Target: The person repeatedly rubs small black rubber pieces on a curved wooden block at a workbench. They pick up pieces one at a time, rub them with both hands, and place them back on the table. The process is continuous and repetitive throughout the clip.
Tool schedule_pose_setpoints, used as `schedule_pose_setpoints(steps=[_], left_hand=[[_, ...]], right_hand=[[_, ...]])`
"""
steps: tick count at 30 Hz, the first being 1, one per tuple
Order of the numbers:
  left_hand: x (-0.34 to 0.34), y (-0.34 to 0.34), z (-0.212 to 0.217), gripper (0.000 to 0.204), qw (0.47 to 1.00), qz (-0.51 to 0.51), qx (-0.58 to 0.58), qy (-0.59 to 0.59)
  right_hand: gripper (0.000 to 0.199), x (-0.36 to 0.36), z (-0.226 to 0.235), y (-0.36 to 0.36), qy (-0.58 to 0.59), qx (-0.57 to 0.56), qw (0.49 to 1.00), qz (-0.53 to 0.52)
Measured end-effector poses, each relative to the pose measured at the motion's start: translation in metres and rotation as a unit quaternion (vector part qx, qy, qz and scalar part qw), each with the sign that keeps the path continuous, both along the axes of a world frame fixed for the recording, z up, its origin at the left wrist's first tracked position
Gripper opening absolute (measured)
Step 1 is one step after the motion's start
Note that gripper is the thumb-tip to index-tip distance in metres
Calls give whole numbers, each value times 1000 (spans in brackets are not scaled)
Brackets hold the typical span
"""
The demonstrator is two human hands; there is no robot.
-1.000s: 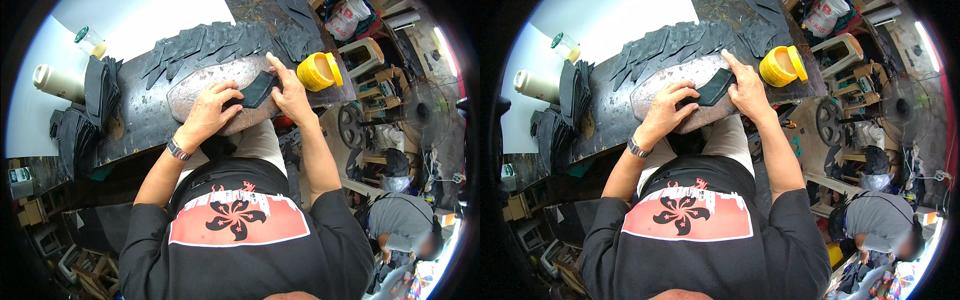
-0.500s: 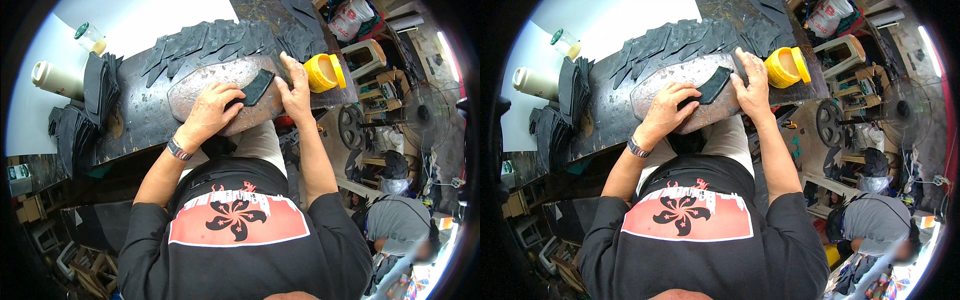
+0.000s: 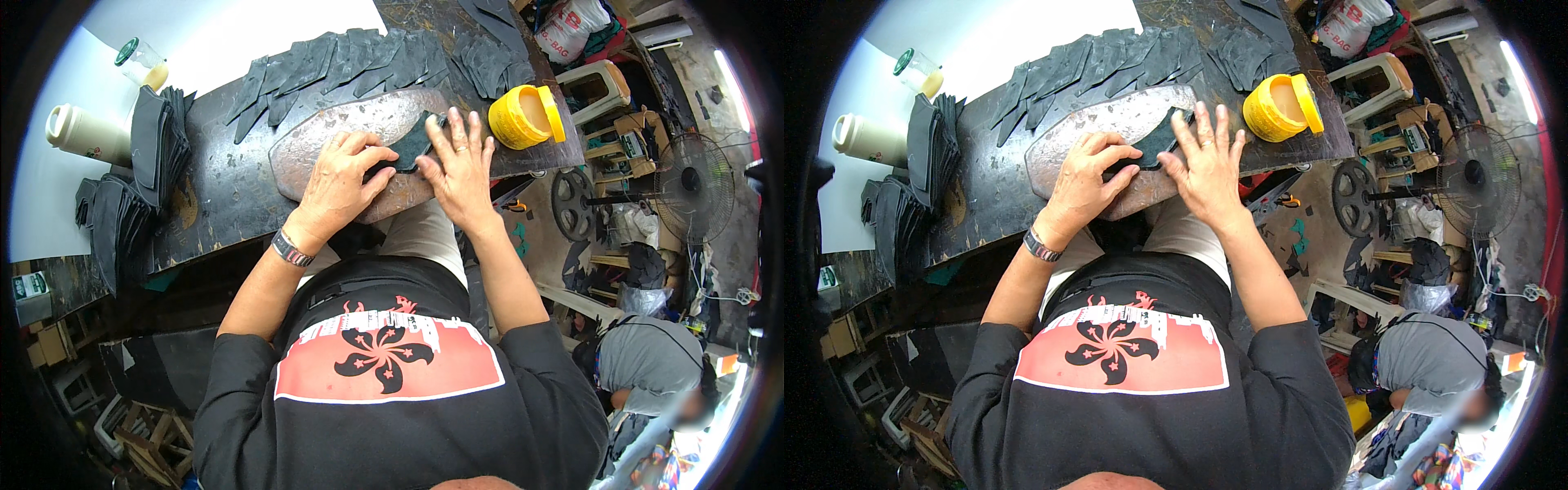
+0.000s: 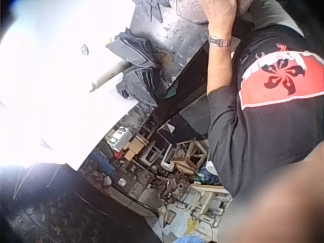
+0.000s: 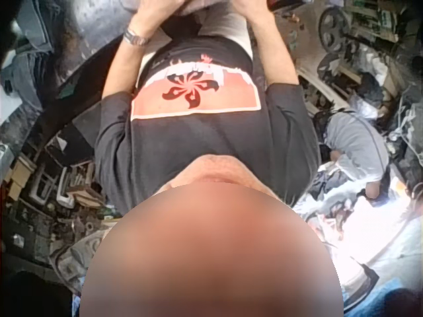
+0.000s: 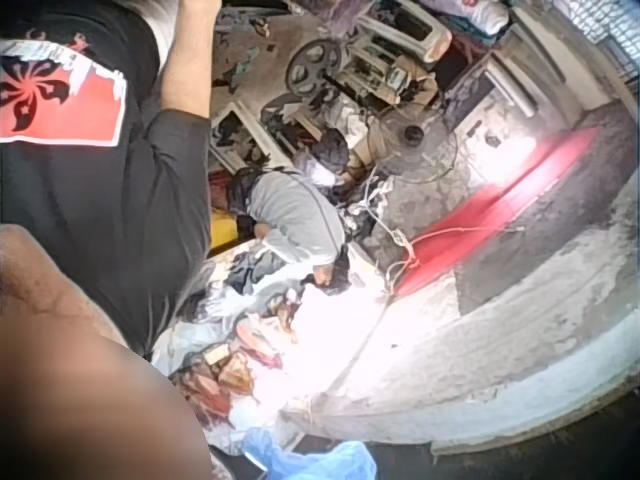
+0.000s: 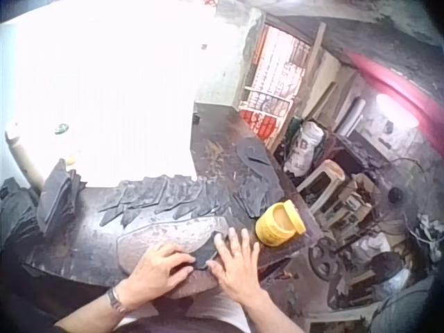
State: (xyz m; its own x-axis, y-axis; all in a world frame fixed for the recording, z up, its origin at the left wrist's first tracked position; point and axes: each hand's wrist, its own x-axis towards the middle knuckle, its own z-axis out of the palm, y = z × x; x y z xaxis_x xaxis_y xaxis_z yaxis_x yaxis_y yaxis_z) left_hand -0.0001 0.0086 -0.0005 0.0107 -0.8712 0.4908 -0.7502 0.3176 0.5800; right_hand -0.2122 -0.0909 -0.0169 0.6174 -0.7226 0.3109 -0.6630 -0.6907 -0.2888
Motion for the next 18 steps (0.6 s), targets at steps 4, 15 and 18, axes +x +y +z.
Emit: schedule_pose_setpoints(steps=[4, 15, 18], left_hand=[[1, -1, -1, 22, 1000, -4, -6, -1], [4, 8, 3, 20, 1000, -4, 7, -12], [7, 9, -2, 19, 1000, -10, -26, -6]], right_hand=[[56, -6, 5, 8, -4, -35, 999, 27], [59, 2, 11, -33, 124, -55, 991, -1], [58, 1, 14, -32, 113, -18, 993, 30]])
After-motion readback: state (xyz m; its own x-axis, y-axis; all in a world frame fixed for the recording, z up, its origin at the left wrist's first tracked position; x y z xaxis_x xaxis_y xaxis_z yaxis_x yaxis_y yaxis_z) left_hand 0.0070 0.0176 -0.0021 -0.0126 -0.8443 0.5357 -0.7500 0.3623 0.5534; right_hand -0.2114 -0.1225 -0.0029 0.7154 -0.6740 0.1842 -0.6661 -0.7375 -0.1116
